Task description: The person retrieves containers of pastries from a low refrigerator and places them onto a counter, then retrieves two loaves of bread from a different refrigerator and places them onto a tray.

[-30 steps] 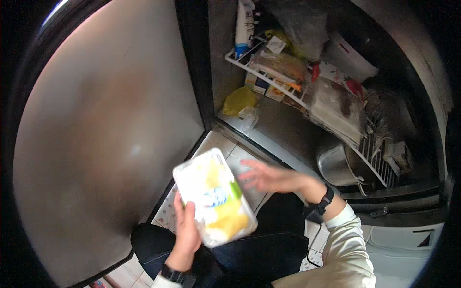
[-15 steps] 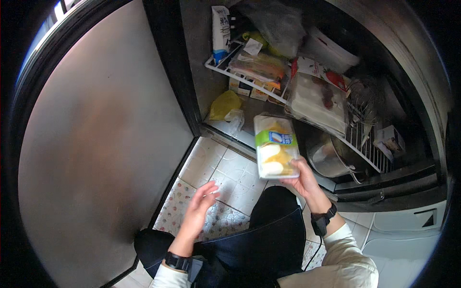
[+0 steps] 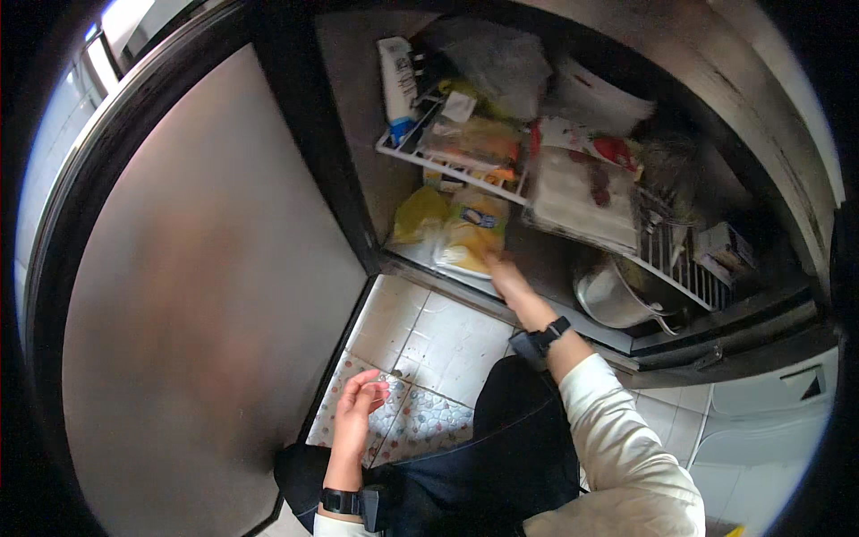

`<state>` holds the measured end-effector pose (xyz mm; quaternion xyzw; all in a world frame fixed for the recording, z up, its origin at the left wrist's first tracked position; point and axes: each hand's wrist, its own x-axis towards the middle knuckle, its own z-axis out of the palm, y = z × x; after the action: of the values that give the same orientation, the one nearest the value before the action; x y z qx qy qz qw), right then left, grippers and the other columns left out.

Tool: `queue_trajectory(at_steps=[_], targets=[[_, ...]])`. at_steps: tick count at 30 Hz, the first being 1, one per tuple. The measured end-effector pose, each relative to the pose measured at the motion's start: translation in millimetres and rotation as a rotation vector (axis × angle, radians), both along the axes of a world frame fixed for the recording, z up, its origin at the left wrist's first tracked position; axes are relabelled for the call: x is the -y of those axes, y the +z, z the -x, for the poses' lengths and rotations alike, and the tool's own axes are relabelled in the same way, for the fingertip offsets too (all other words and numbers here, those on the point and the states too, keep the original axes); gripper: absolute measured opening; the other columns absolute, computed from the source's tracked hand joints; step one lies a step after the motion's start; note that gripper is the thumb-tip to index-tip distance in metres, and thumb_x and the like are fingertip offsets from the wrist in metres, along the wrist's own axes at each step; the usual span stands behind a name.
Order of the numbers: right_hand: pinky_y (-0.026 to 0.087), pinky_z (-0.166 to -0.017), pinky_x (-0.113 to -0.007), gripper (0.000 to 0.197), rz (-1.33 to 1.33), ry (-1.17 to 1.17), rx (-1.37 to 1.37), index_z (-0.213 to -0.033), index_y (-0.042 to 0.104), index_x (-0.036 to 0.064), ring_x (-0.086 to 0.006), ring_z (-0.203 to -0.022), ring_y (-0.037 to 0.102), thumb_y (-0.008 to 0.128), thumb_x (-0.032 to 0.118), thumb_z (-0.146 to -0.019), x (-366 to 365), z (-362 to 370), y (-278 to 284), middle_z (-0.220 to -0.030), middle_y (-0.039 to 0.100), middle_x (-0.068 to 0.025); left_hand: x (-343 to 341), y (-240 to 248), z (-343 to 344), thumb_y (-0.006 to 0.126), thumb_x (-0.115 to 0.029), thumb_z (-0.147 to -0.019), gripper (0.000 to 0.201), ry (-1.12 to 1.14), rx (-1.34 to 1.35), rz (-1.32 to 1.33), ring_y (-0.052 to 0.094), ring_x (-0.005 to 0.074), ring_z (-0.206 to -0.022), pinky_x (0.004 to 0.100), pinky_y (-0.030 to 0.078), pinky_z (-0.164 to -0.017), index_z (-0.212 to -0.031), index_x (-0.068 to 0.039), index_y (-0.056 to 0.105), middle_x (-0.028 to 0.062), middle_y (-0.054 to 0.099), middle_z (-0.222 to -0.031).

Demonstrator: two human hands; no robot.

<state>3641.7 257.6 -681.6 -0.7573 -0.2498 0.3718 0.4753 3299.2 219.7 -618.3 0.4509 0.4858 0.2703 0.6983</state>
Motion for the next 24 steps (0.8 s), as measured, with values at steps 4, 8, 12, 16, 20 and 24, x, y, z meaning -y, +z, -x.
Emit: queue_trajectory(at_steps=[4, 8, 12, 16, 20, 24], targets=[[0.027, -0.097, -0.031, 0.071, 0.304, 0.134, 0.256, -0.126, 0.037, -0.0015, -0.0269, -0.117, 0.037, 0.031, 0.056, -0.085, -11, -7, -5, -0.128, 0.04, -0.0193, -2, 6, 0, 0.045, -0.018, -0.086, 0.026, 0.085, 0.022, 0.034, 0.055, 0.0129, -0.082, 0.0259, 0.043, -0.075, -0.108, -0.006, 0.051, 0.0068, 0.059, -0.092], [0.026, -0.099, -0.03, 0.065, -0.077, 0.032, -0.036, -0.126, 0.036, -0.0015, -0.0273, -0.119, 0.035, 0.04, 0.047, -0.084, -2, -11, -10, -0.129, 0.038, -0.0204, -5, 1, 4, 0.046, -0.019, -0.084, 0.027, 0.105, 0.053, 0.053, 0.056, 0.0138, -0.081, 0.026, 0.043, -0.073, -0.107, -0.007, 0.052, 0.0071, 0.06, -0.092], [0.04, -0.083, -0.032, 0.059, 0.086, 0.037, 0.238, -0.122, 0.035, -0.0063, -0.0244, -0.096, 0.051, 0.055, 0.029, -0.079, 26, -11, 10, -0.105, 0.054, -0.0173, -6, -17, 10, 0.048, -0.025, -0.086, 0.028, 0.066, 0.019, 0.05, 0.056, 0.0142, -0.081, 0.0284, 0.043, -0.074, -0.108, -0.007, 0.051, 0.0057, 0.059, -0.091], [0.044, -0.058, -0.02, 0.028, -0.086, 0.084, -0.298, -0.108, 0.045, 0.0007, -0.0088, -0.065, 0.053, 0.048, 0.019, -0.087, 78, 1, 60, -0.082, 0.058, -0.0066, 12, -11, 16, 0.047, -0.024, -0.088, 0.027, 0.015, -0.04, -0.032, 0.055, 0.0139, -0.082, 0.0274, 0.042, -0.075, -0.109, -0.007, 0.049, 0.0046, 0.059, -0.091], [0.046, -0.063, -0.027, 0.025, 0.084, 0.482, 0.036, -0.103, 0.048, 0.0045, -0.0128, -0.07, 0.055, 0.048, 0.023, -0.087, 130, 43, 112, -0.085, 0.059, -0.0067, 46, 55, 34, 0.046, -0.035, -0.087, 0.041, -0.208, 0.05, 0.084, 0.05, 0.016, -0.091, 0.0307, 0.041, -0.077, -0.116, -0.006, 0.043, 0.0071, 0.054, -0.104], [0.047, -0.068, -0.036, 0.022, 0.131, 0.754, 0.413, -0.103, 0.05, 0.0084, -0.0259, -0.076, 0.058, 0.046, 0.021, -0.085, 188, 94, 190, -0.086, 0.059, -0.0124, 95, 190, 53, 0.046, -0.022, -0.089, 0.029, -0.223, 0.083, 0.214, 0.054, 0.0153, -0.088, 0.0257, 0.044, -0.073, -0.113, -0.005, 0.05, 0.0062, 0.058, -0.099]])
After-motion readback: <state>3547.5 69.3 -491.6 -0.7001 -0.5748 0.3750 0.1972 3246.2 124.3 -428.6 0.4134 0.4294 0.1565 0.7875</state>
